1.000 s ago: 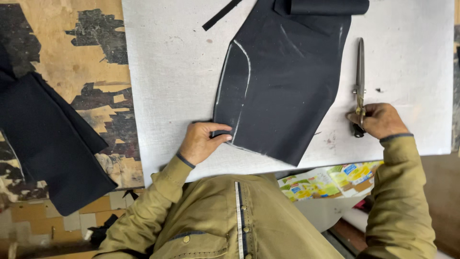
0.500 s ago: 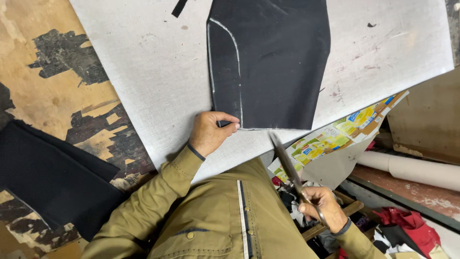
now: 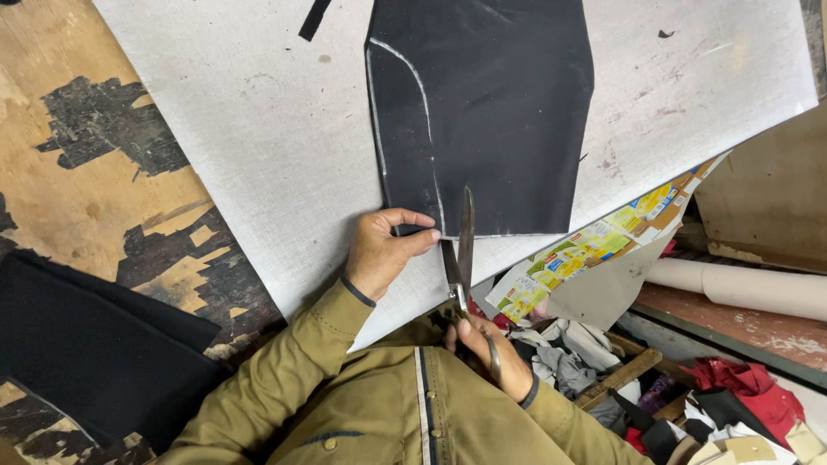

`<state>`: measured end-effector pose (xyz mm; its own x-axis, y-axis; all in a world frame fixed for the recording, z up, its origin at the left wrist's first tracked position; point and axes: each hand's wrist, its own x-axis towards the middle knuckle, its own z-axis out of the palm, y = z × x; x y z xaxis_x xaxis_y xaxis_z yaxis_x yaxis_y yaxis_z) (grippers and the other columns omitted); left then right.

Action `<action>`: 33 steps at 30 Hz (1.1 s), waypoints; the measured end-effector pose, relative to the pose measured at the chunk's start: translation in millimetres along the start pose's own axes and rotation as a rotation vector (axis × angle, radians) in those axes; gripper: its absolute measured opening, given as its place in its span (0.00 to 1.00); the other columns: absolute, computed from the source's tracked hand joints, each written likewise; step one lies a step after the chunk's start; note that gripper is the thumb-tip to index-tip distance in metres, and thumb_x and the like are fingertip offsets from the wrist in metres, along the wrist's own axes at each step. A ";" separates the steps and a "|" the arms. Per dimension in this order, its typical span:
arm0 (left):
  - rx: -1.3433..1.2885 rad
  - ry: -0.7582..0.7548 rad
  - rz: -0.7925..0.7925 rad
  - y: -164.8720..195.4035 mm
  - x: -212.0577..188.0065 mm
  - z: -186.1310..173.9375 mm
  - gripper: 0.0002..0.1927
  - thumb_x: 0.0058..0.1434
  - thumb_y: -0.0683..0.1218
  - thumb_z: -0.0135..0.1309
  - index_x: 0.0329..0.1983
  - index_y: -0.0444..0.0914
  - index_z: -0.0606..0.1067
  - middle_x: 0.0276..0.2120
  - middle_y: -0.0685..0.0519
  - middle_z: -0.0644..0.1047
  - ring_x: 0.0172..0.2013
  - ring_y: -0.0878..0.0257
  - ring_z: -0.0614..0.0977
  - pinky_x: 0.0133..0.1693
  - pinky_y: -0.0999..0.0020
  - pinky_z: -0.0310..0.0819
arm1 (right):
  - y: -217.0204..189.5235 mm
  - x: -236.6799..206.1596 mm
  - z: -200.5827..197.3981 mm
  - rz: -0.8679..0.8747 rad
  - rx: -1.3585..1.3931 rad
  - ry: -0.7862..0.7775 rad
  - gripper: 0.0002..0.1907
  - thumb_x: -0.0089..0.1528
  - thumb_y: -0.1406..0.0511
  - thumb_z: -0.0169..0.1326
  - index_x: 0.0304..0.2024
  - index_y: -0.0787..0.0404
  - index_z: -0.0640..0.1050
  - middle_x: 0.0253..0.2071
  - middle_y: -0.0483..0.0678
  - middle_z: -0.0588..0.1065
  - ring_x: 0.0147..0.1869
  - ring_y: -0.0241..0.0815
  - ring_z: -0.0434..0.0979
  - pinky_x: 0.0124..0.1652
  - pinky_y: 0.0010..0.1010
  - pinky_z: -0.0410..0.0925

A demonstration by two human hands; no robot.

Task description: The person cuts black fabric pieces using shears on a white work surface. They align a cardboard template on the fabric, trace or mark lines, and cut along the marked edges to produce shaped fabric pieces. A black leather jacket is visible on the table, and another person briefly handles the jacket.

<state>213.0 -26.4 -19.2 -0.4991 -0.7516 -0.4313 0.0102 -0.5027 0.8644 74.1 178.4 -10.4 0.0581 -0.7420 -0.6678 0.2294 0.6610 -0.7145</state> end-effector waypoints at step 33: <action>0.201 0.073 0.076 5.2 1.6 -2.4 0.06 0.53 0.38 0.65 0.34 0.33 0.82 0.30 0.49 0.84 0.30 0.68 0.84 0.32 0.75 0.80 | 19.8 31.8 29.9 0.065 0.009 0.294 0.24 0.64 0.51 0.56 0.23 0.62 0.77 0.20 0.43 0.72 0.26 0.32 0.67 0.29 0.25 0.62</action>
<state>214.4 -31.2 -16.0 -0.4392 -0.8169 -0.3739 -0.1313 -0.3533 0.9262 109.5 164.6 -39.5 -0.2105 -0.6334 -0.7447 0.2426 0.7040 -0.6674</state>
